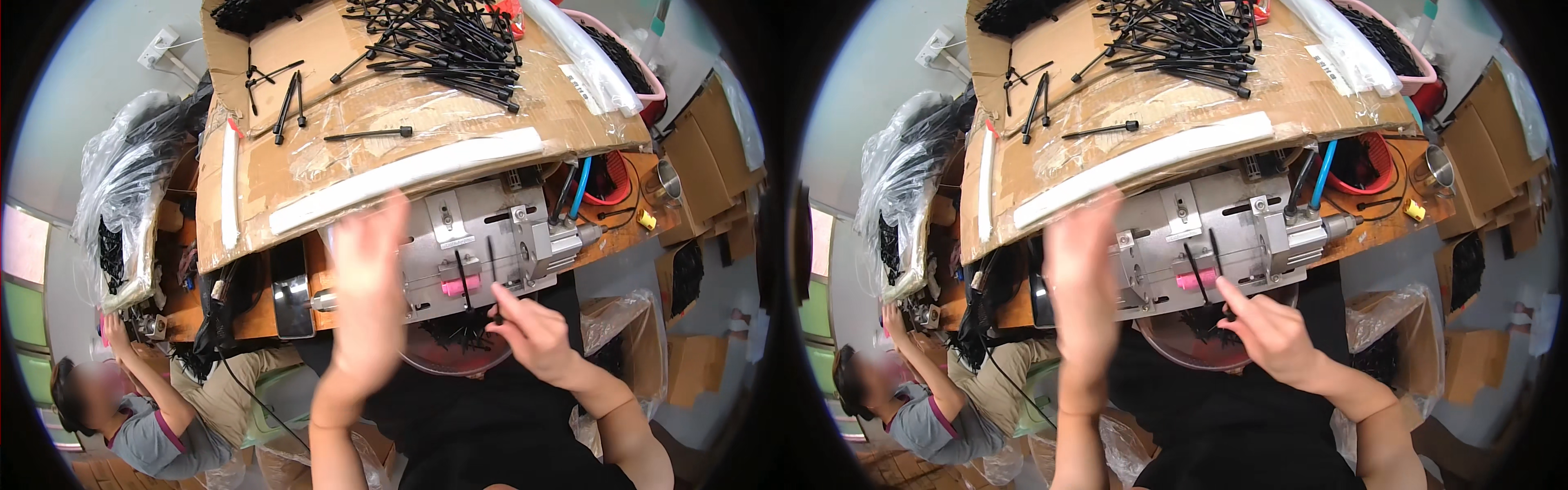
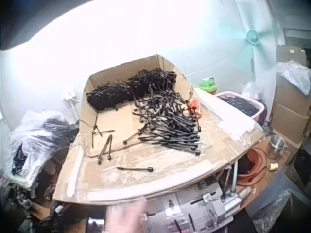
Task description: The person repeatedly picks up black cable ties from a pile on a cardboard surface and inserts them into a small metal jig with a pink knob. They manipulate the jig to process each tie and then place the finished items into a clear plastic bowl below.
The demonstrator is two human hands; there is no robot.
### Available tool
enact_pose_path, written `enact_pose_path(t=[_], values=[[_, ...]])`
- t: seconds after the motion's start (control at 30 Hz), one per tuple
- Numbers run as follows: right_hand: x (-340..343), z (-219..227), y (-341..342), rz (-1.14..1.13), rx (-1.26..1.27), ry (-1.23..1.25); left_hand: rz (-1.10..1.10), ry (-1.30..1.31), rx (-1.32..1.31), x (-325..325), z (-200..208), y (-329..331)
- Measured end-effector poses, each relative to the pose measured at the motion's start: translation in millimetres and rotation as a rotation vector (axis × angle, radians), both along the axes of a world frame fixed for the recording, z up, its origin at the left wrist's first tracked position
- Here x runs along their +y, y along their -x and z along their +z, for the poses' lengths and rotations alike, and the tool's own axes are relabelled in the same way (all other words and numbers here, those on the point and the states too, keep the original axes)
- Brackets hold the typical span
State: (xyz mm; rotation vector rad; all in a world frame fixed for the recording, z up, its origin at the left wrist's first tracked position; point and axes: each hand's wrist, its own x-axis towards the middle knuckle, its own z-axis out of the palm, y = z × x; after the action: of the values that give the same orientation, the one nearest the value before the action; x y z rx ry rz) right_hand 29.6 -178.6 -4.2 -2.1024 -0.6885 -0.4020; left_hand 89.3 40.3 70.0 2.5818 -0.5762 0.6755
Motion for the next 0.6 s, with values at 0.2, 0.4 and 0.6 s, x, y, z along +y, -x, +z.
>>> enact_pose_path(t=[0.2, 0.4, 0.6], values=[[25, -21, -1, 0.037, 0.033, 0.108, 0.255, -0.023, -0.135, 83, 14, -149], [22, -9, -6, 0.036, 0.071, 0.181, 0.206, 0.103, 0.024, 88, 10, -159], [41, 77, -84, -0.011, -0.351, 0.309, 0.263, 0.155, 0.142, 109, 5, -137]])
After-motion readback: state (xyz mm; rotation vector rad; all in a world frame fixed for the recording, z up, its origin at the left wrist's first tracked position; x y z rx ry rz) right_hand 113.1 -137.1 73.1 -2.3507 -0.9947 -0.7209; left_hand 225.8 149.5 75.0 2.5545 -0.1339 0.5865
